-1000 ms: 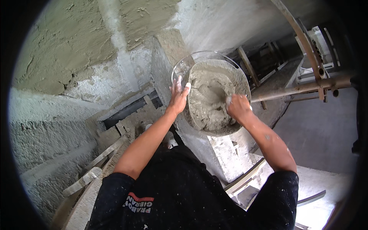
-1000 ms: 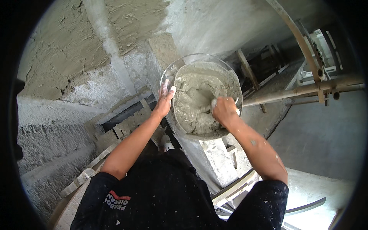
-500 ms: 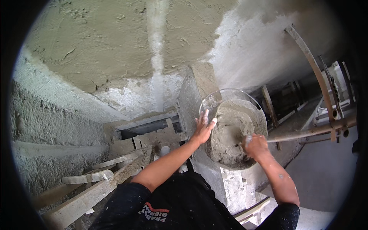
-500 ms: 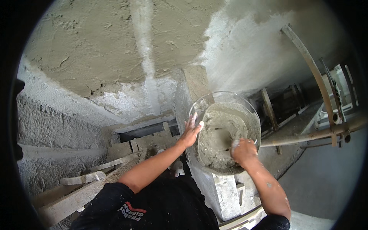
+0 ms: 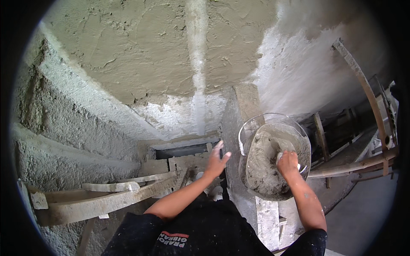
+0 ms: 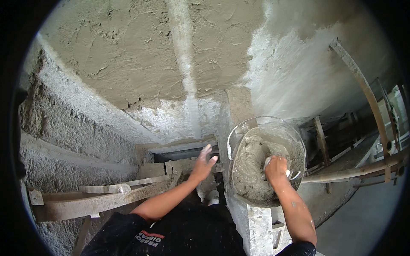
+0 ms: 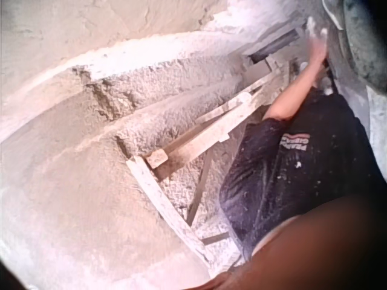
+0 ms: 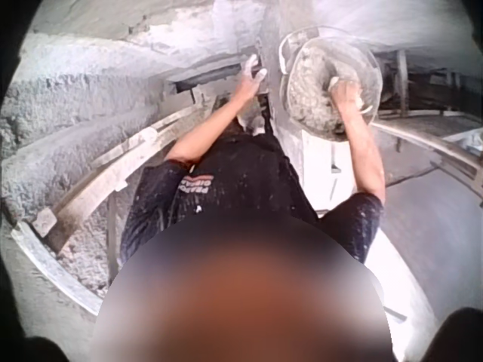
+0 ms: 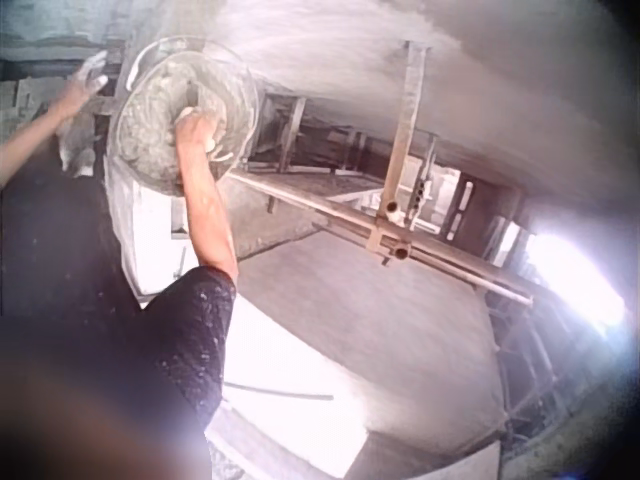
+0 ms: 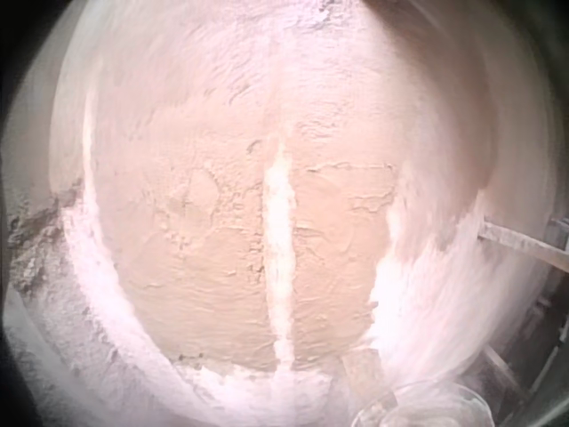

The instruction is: The person scoops wet plaster from a bucket with a trowel and applies it to a wall, smoothing the surface. The person repeats this process multiple times, gradually covering more of the wall area.

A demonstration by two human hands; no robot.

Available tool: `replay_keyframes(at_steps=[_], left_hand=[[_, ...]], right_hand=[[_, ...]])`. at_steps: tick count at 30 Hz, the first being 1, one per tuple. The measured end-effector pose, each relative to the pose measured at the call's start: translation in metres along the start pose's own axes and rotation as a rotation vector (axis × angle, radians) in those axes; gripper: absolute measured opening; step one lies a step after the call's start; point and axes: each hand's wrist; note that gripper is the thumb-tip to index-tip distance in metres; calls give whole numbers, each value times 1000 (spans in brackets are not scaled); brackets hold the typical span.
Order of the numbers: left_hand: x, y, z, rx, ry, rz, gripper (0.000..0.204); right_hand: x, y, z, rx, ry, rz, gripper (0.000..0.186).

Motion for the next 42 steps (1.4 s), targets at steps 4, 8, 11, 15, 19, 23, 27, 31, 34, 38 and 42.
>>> replay_keyframes(at_steps=[4, 8, 11, 15, 19, 23, 27, 31, 34, 38, 42], left_hand=[[52, 52, 91, -170, 293, -36, 33], [128, 107, 173, -439, 329, -83, 23], [171, 138, 203, -743, 716, 95, 35], [189, 147, 222, -808, 685, 296, 40], [154, 131, 237, -816, 565, 378, 40], [104, 114, 225, -832, 356, 594, 37], [82, 95, 186, -714, 453, 248, 30], [103, 89, 166, -705, 356, 169, 30], [134, 96, 167, -832, 372, 248, 33], [179, 111, 165, -807, 409, 384, 42], [197, 120, 161, -702, 604, 349, 41]], right_hand=[[61, 42, -33, -127, -102, -124, 29], [125, 67, -51, -293, -303, -252, 33], [150, 65, -32, -409, -525, -301, 37], [154, 47, 15, -818, -751, -554, 32], [150, 32, 35, -1508, -924, -410, 32], [151, 33, 29, -1384, -809, -472, 34], [154, 41, 27, -1211, -698, -616, 35], [162, 45, 33, -1369, -747, -505, 37], [167, 41, 36, -1313, -721, -459, 39], [170, 34, 33, -1267, -736, -440, 39], [165, 33, 29, -1129, -631, -409, 40]])
Point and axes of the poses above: each hand's wrist, its own x-axis away from the middle knuckle, its own y-axis out of the back of the hand, z = x × y, and after that the axes turned 8 degrees about -z, right-handed
